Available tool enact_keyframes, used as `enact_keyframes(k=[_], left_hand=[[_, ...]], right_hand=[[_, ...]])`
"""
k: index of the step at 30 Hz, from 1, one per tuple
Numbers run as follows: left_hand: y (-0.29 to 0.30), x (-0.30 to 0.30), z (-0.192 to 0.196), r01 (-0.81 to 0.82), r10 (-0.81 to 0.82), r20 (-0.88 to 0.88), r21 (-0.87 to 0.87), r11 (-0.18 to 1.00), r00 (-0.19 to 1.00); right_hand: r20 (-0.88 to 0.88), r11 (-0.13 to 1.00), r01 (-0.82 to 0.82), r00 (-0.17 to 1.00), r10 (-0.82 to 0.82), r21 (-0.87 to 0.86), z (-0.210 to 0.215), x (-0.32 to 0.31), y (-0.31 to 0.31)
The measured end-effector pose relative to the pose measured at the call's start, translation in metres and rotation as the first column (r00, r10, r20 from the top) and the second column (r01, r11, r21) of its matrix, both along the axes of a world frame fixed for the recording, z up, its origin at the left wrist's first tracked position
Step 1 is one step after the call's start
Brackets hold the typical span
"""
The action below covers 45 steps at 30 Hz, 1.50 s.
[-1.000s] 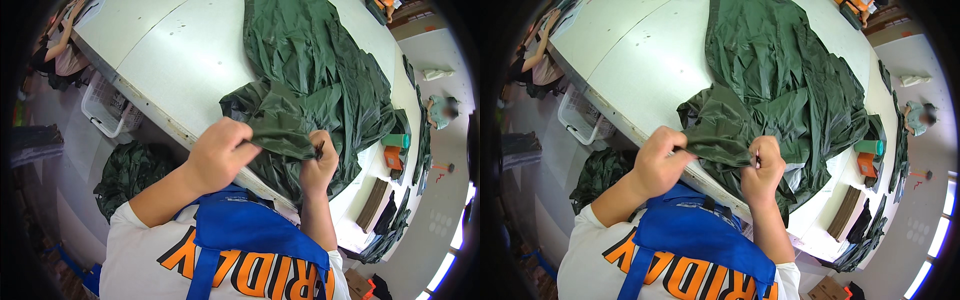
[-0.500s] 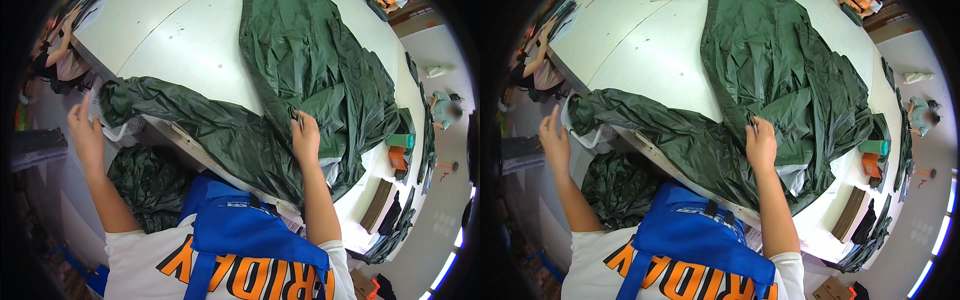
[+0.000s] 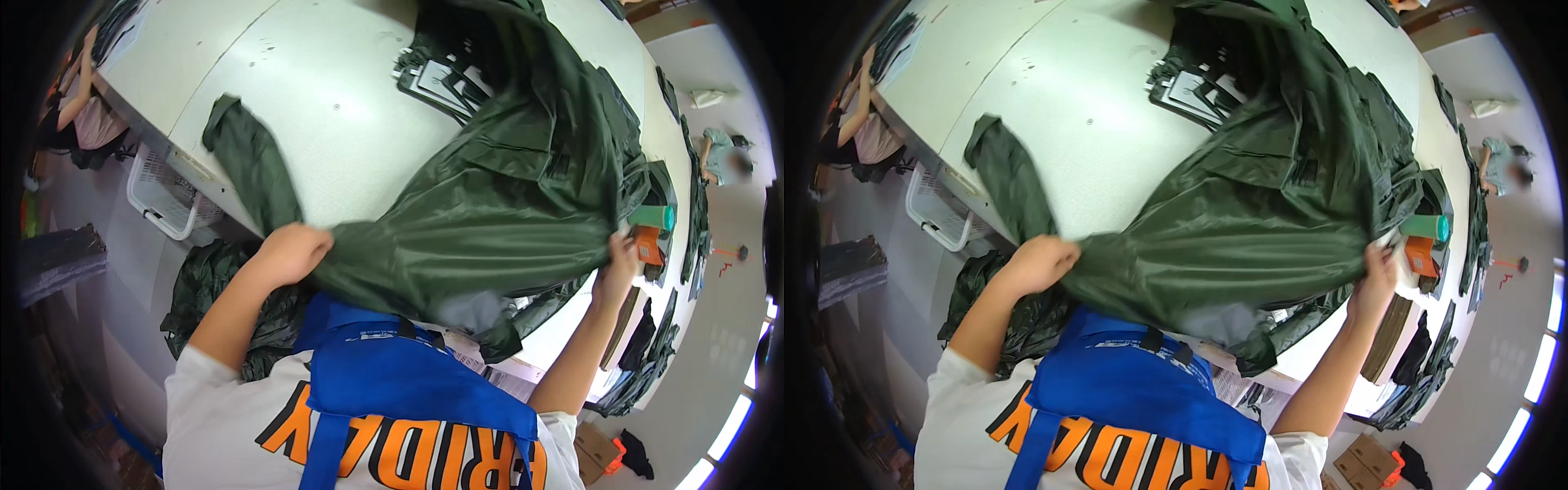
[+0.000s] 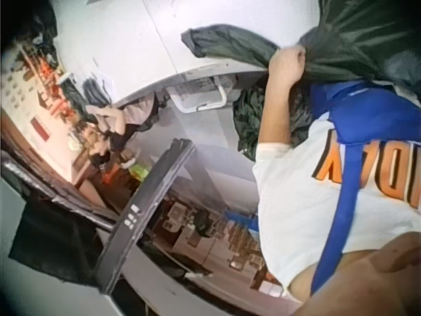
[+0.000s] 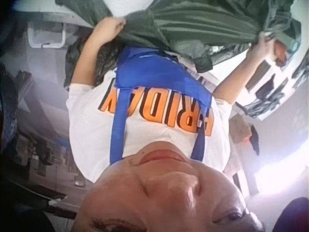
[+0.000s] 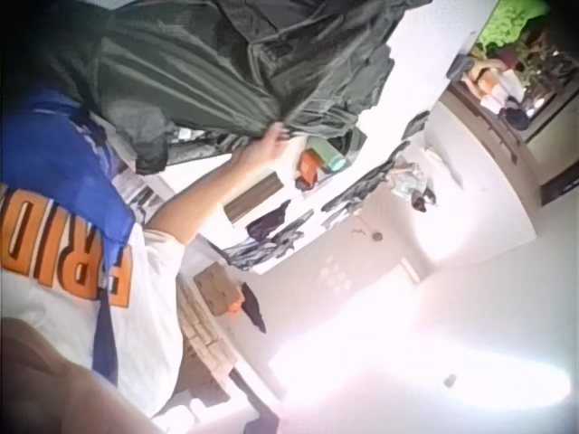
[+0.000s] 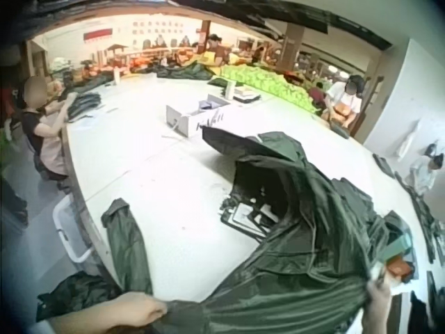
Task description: The person folds a dark green garment and places it on a stack. They then pick up another green jacket, use a small blade to trim loose threads from the hem and sleeves, and smooth the fabric on the table.
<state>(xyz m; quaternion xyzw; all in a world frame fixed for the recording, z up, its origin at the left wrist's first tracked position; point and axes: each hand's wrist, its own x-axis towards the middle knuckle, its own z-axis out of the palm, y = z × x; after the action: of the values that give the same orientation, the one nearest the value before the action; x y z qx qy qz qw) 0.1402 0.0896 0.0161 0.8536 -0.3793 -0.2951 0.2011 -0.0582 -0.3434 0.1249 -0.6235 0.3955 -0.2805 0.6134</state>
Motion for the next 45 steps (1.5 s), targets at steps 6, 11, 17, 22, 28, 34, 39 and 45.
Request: enact_keyframes(k=[6, 11, 17, 22, 28, 34, 39, 45], left_hand=[[-0.026, 0.005, 0.016, 0.039, -0.039, -0.224, -0.002, 0.999, 0.974], [-0.156, 0.008, 0.003, 0.014, 0.016, 0.049, -0.553, 0.833, 0.999], [-0.235, 0.011, -0.056, 0.397, -0.127, 0.554, -0.4, 0.826, 0.823], [-0.219, 0.021, -0.032, 0.323, 0.02, 0.437, -0.694, 0.643, 0.899], [-0.177, 0.007, -0.002, 0.358, -0.086, 0.384, -0.723, 0.591, 0.919], [-0.163, 0.002, 0.008, 0.345, -0.066, 0.382, -0.73, 0.589, 0.922], [-0.164, 0.001, 0.012, 0.341, -0.114, 0.335, -0.764, 0.548, 0.935], [-0.17, 0.006, 0.02, 0.332, -0.102, 0.34, -0.738, 0.588, 0.935]], right_hand=[[-0.678, 0.938, -0.166, 0.729, -0.091, -0.304, -0.093, -0.101, -0.002], [-0.389, 0.861, -0.225, 0.921, 0.035, -0.456, -0.095, -0.022, -0.012], [-0.721, 0.616, -0.646, 0.67, 0.176, -0.45, -0.132, 0.051, -0.006], [-0.314, 0.592, -0.331, 0.94, 0.137, -0.735, -0.126, 0.01, 0.009], [-0.141, 0.499, -0.198, 0.978, 0.151, -0.844, -0.102, -0.017, 0.044], [-0.169, 0.549, -0.204, 0.979, 0.114, -0.811, -0.088, -0.025, 0.051], [-0.144, 0.614, -0.175, 0.985, 0.1, -0.769, -0.087, -0.031, 0.055], [-0.19, 0.8, -0.239, 0.969, 0.158, -0.55, -0.094, -0.04, 0.057]])
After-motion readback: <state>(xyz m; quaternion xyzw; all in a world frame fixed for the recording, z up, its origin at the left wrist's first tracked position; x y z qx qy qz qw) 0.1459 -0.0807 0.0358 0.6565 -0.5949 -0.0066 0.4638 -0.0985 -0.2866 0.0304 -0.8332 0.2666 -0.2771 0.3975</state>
